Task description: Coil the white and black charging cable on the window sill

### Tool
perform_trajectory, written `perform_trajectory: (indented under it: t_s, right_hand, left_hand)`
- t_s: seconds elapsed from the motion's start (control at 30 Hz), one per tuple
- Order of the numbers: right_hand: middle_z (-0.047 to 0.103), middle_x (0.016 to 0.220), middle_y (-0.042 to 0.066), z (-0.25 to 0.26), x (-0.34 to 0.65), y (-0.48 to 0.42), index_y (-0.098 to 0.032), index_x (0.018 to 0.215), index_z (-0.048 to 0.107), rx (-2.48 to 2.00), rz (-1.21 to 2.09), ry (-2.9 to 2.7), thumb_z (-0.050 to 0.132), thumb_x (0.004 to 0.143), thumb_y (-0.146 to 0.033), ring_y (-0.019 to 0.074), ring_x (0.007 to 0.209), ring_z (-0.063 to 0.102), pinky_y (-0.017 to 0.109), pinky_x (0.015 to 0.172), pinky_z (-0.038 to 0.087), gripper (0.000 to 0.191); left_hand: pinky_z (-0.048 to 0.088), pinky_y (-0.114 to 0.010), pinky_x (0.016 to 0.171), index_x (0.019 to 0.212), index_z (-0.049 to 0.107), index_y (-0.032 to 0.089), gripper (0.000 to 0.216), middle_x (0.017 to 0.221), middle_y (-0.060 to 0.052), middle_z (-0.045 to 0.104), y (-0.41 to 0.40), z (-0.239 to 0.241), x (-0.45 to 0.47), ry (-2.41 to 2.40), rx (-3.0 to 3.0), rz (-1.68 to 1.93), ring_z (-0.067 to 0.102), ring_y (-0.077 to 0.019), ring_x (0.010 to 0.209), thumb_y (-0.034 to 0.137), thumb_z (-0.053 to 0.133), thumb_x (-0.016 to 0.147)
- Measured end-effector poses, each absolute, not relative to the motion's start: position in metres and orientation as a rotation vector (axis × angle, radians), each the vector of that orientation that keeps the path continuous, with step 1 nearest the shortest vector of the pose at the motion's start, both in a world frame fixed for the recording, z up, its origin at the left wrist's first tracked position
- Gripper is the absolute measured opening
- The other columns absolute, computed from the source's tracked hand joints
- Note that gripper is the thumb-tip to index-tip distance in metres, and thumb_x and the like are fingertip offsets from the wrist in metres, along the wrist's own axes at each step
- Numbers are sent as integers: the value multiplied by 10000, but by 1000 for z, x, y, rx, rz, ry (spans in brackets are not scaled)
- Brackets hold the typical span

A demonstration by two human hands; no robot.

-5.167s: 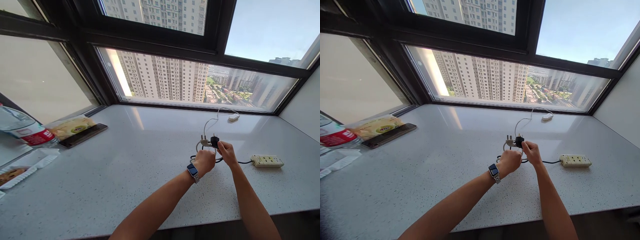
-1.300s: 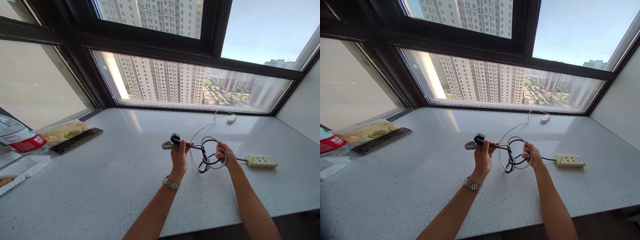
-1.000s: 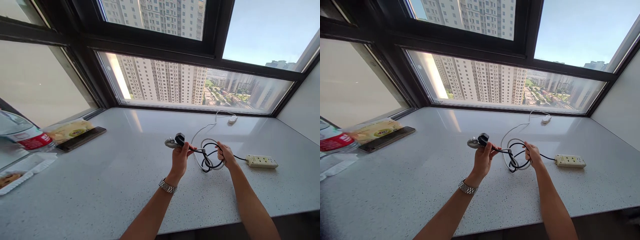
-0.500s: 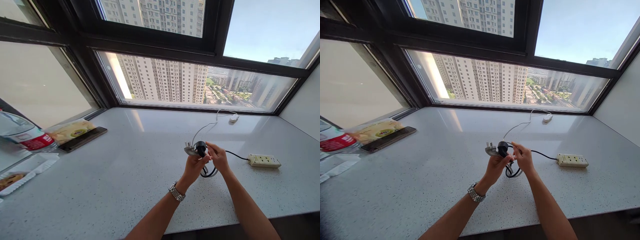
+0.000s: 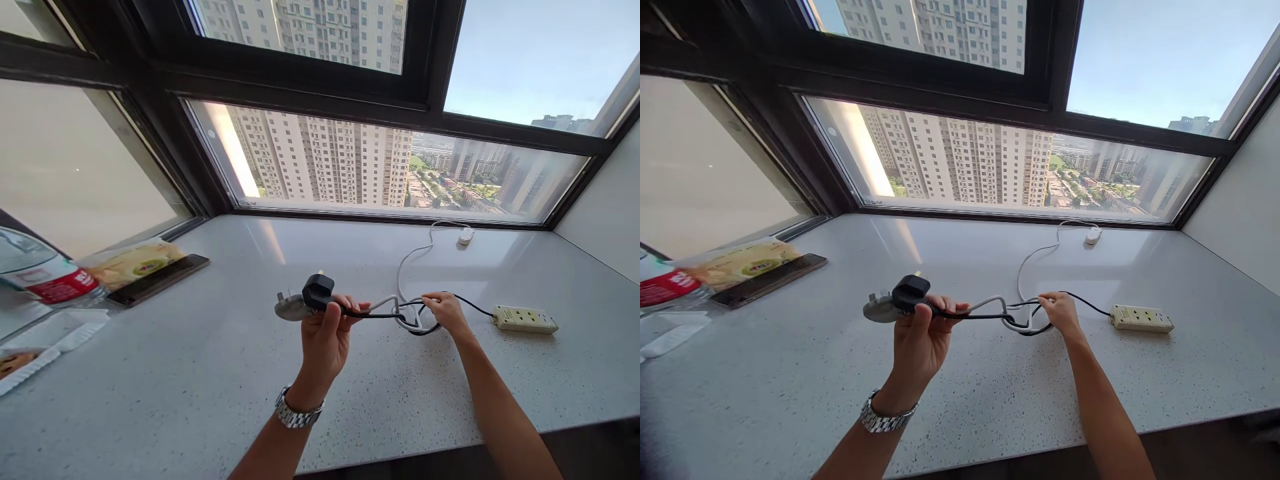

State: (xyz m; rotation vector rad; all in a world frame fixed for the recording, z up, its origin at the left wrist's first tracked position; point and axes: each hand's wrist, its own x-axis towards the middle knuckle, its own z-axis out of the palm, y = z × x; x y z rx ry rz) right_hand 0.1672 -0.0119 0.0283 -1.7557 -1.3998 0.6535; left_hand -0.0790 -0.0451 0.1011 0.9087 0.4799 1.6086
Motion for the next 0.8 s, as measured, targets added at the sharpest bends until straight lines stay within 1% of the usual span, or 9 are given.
perform_trajectory:
  t_s: [0.17, 0.3, 0.4, 0.47, 0.53, 0.6, 0.7, 0.77, 0.8]
  right_hand:
    - [488, 429, -21, 29, 181, -11, -160, 887, 756, -1828, 584, -1300, 521, 707, -388, 113, 375, 356, 240, 413, 264, 374]
    - [438, 407, -42, 25, 181, -11, -155, 926, 736, -1850, 538, -1255, 469, 707, -334, 111, 366, 328, 237, 414, 255, 389]
    - [475, 426, -34, 21, 174, -12, -160, 864, 739, -1845, 565, -1302, 481, 704, -322, 110, 372, 360, 237, 424, 267, 344]
    - [534, 459, -18, 21, 168, -13, -171, 862, 743, -1836, 574, -1368, 511, 716, -341, 122, 403, 429, 240, 450, 301, 322]
    - [598, 511, 4, 23, 164, -15, -186, 922, 739, -1849, 529, -1446, 517, 757, -394, 152, 478, 520, 252, 496, 346, 346]
    - [659, 602, 26, 30, 164, -18, -196, 1038, 709, -1880, 458, -1505, 490, 802, -449, 183, 573, 588, 269, 551, 388, 409]
    - [713, 835, 50, 42, 179, -31, -217, 1171, 634, -1954, 346, -1476, 462, 829, -493, 201, 692, 638, 287, 617, 429, 472]
    - [697, 985, 73, 48, 201, -46, -226, 1185, 615, -2048, 232, -1404, 456, 823, -525, 218, 768, 646, 301, 641, 448, 496]
    - [682, 1028, 89, 50, 216, -56, -222, 1187, 610, -2124, 154, -1357, 452, 815, -547, 237, 803, 641, 317, 653, 456, 519]
  left_hand:
    - [594, -230, 627, 614, 577, 146, 453, 604, 30, 569, -49, 102, -107, 681, 750, 1756, 665, -142, 652, 522, 814, 525]
    - [586, -221, 550, 613, 545, 155, 495, 573, 48, 536, -57, 109, -128, 800, 744, 1837, 643, -130, 587, 565, 801, 508]
    - [577, -225, 511, 617, 520, 163, 504, 556, 62, 503, -55, 109, -138, 841, 794, 1857, 627, -124, 542, 574, 793, 516]
    - [587, -251, 567, 632, 508, 166, 497, 568, 65, 501, -45, 104, -138, 850, 829, 1844, 628, -122, 552, 580, 772, 552]
    - [590, -292, 643, 651, 501, 169, 495, 583, 61, 512, -31, 97, -134, 866, 838, 1808, 632, -127, 575, 596, 742, 582]
    - [580, -318, 677, 666, 492, 169, 499, 593, 52, 527, -14, 88, -128, 903, 832, 1759, 633, -136, 592, 606, 723, 592]
    - [554, -319, 640, 656, 459, 175, 472, 579, 40, 517, 9, 79, -122, 1001, 931, 1682, 603, -138, 566, 602, 660, 649]
    - [521, -295, 601, 621, 427, 187, 426, 539, 30, 493, 21, 77, -119, 1099, 1123, 1622, 566, -134, 536, 567, 587, 730]
    - [496, -280, 573, 615, 422, 193, 397, 514, 25, 481, 26, 77, -117, 1163, 1259, 1578, 545, -133, 516, 536, 550, 770]
